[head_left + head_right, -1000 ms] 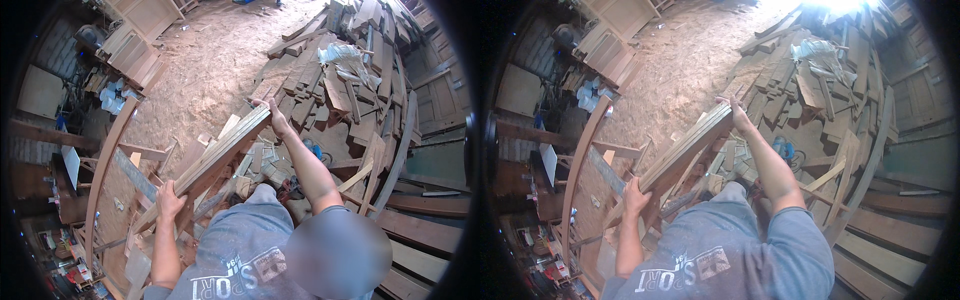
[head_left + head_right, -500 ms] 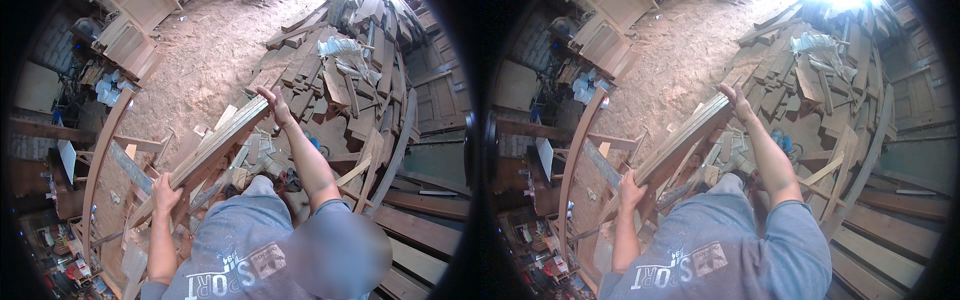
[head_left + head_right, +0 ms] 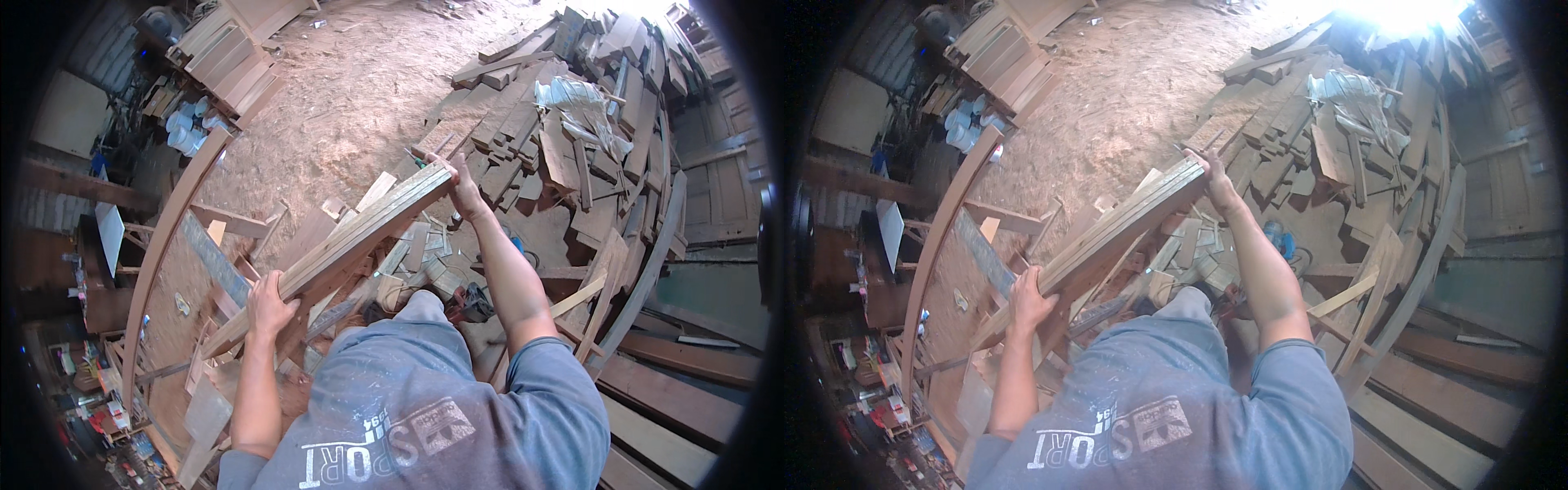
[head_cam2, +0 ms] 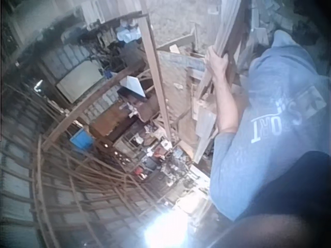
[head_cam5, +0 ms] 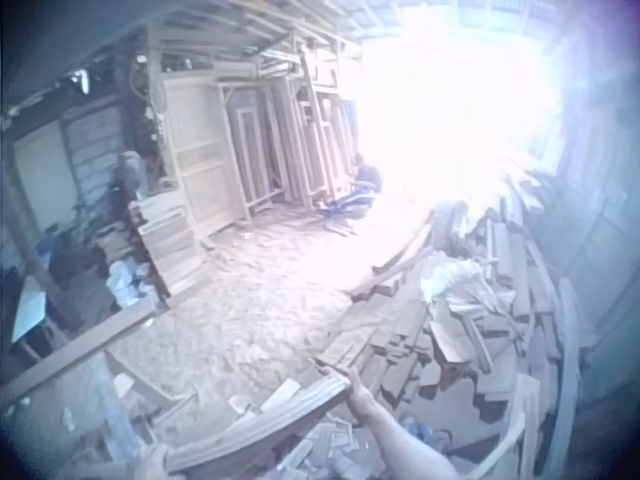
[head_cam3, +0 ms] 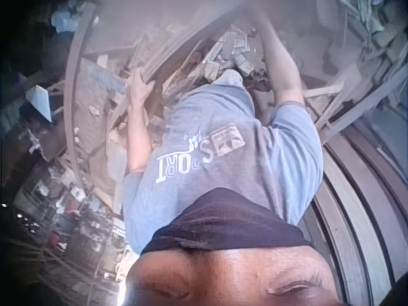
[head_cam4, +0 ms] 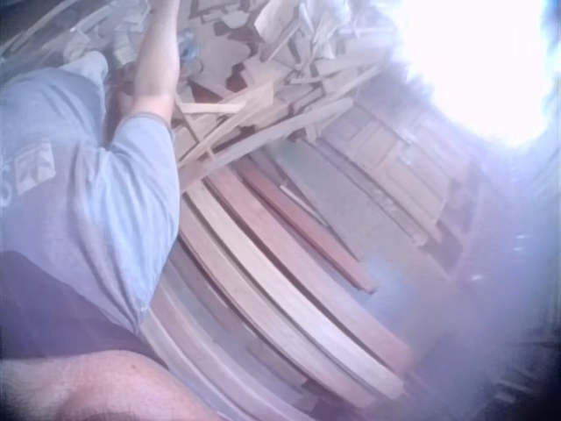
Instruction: The person selects wooden planks, measures and marks them with a square and pencil, then uses a circular saw to cut them. The person stacks the cut pieces and repeats the process with additional planks.
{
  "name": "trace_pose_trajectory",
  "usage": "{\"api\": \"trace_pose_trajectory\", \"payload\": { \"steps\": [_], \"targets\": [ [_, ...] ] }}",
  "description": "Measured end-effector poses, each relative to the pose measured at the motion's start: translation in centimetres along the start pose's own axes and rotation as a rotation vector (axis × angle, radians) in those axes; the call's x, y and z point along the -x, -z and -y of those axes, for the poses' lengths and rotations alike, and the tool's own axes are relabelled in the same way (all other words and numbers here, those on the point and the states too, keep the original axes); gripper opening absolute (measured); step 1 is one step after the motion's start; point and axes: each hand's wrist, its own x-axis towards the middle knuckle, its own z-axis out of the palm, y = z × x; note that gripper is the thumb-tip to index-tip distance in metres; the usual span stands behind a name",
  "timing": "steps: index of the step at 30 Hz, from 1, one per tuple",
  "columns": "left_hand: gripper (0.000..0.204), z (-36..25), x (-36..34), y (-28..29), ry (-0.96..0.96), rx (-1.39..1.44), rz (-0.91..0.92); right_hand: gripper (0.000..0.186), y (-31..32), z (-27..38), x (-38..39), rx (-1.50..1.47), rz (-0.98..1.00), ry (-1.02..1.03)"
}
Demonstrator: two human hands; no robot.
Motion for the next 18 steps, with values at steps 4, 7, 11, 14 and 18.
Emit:
{"api": "trace_pose_trajectory", "payload": {
  "steps": [4,7,11,14,18],
  "targets": [
    [0.063,-0.1,0.1,0.0,0.021,0.014,0.004,0.101,-0.2,-0.4,-0.1,0.000,-0.013,-0.008],
    [0.063,0.2,0.3,0.2,0.047,0.011,0.018,0.102,-0.4,0.0,-0.2,-0.025,-0.044,0.045],
    [0.063,-0.5,-0.3,0.1,0.048,-0.005,0.017,0.098,1.6,-1.1,-0.8,0.063,0.065,0.065],
    [0.064,0.0,0.6,0.1,0.084,-0.020,0.020,0.087,-1.2,-0.6,-0.5,0.038,-0.025,0.174],
    [0.063,-0.5,0.6,1.1,0.128,-0.053,0.104,0.086,-1.1,-0.5,-0.7,0.332,0.004,0.207]
  ]
}}
